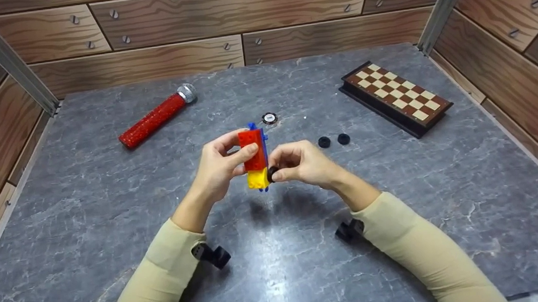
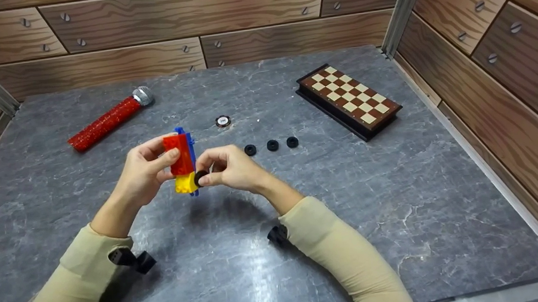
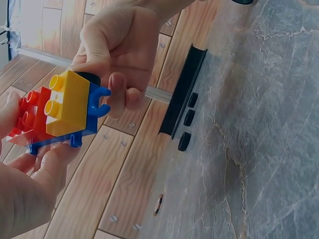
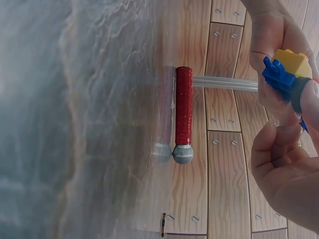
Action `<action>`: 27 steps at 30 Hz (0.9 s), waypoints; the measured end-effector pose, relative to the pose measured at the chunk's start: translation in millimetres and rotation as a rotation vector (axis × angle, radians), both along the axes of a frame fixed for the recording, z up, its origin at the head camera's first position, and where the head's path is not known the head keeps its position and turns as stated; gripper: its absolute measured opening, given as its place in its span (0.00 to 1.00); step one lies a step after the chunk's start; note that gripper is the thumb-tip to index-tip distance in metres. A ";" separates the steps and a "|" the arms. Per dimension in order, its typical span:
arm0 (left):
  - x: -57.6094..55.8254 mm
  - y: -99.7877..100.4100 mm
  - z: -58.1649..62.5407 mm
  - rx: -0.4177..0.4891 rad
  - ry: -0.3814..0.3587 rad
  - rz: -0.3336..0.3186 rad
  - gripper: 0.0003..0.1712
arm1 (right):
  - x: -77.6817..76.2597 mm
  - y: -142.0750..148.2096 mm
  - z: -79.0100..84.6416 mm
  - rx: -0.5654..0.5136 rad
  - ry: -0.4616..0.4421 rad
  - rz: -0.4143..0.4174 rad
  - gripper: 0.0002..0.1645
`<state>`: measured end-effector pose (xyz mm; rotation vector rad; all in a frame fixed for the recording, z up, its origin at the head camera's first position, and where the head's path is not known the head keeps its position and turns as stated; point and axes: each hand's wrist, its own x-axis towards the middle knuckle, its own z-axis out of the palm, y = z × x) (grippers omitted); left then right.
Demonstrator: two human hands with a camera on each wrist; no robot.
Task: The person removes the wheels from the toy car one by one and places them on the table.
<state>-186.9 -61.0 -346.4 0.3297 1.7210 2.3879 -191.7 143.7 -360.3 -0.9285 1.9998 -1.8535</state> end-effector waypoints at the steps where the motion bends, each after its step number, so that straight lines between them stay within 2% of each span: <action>1: 0.1 0.0 0.2 -0.001 -0.001 0.000 0.22 | 0.0 0.0 0.0 0.008 0.019 -0.001 0.10; 9: -1.6 0.4 -2.1 -0.022 0.008 0.022 0.22 | 0.8 -0.6 0.8 0.133 0.228 -0.015 0.08; 13: -2.3 0.2 -4.8 -0.032 0.029 0.038 0.21 | 0.9 -1.1 1.9 0.207 0.272 -0.006 0.08; 27: -0.6 -1.6 0.3 -0.040 0.063 0.059 0.25 | -4.6 6.5 8.5 0.094 0.097 -0.014 0.11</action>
